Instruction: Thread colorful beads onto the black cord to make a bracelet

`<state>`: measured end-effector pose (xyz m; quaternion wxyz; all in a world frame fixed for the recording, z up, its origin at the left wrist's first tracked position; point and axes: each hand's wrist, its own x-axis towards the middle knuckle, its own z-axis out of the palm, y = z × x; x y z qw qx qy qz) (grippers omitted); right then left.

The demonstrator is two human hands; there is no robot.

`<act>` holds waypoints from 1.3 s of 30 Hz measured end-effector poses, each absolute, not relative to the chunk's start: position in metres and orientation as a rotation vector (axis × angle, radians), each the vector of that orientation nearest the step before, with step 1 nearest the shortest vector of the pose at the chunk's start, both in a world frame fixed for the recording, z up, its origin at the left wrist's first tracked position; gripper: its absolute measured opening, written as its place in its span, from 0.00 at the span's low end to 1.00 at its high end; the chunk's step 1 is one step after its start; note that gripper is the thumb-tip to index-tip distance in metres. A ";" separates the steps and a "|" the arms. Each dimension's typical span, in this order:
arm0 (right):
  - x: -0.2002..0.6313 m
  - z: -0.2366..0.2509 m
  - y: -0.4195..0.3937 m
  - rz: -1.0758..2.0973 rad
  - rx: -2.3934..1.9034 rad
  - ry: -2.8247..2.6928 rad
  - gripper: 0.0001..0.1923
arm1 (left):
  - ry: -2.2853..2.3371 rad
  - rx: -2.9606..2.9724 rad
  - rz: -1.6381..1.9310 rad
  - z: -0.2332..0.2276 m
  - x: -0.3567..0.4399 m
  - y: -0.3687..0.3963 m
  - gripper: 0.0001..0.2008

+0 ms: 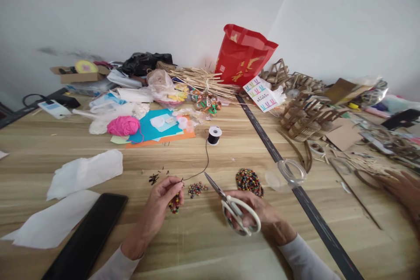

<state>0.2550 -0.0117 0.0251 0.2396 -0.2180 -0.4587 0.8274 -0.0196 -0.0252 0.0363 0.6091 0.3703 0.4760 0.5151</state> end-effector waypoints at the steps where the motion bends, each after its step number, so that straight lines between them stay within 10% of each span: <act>1: 0.252 0.026 -0.013 2.214 -0.611 -1.210 0.32 | 1.100 0.855 1.187 0.034 -0.019 -0.025 0.13; 15: 0.213 0.015 -0.013 1.900 -0.874 -1.175 0.33 | 1.185 0.786 1.105 0.017 -0.020 -0.023 0.18; 39: 0.189 0.001 -0.051 2.228 -0.912 -1.100 0.30 | 1.258 0.841 1.000 0.020 -0.020 -0.020 0.18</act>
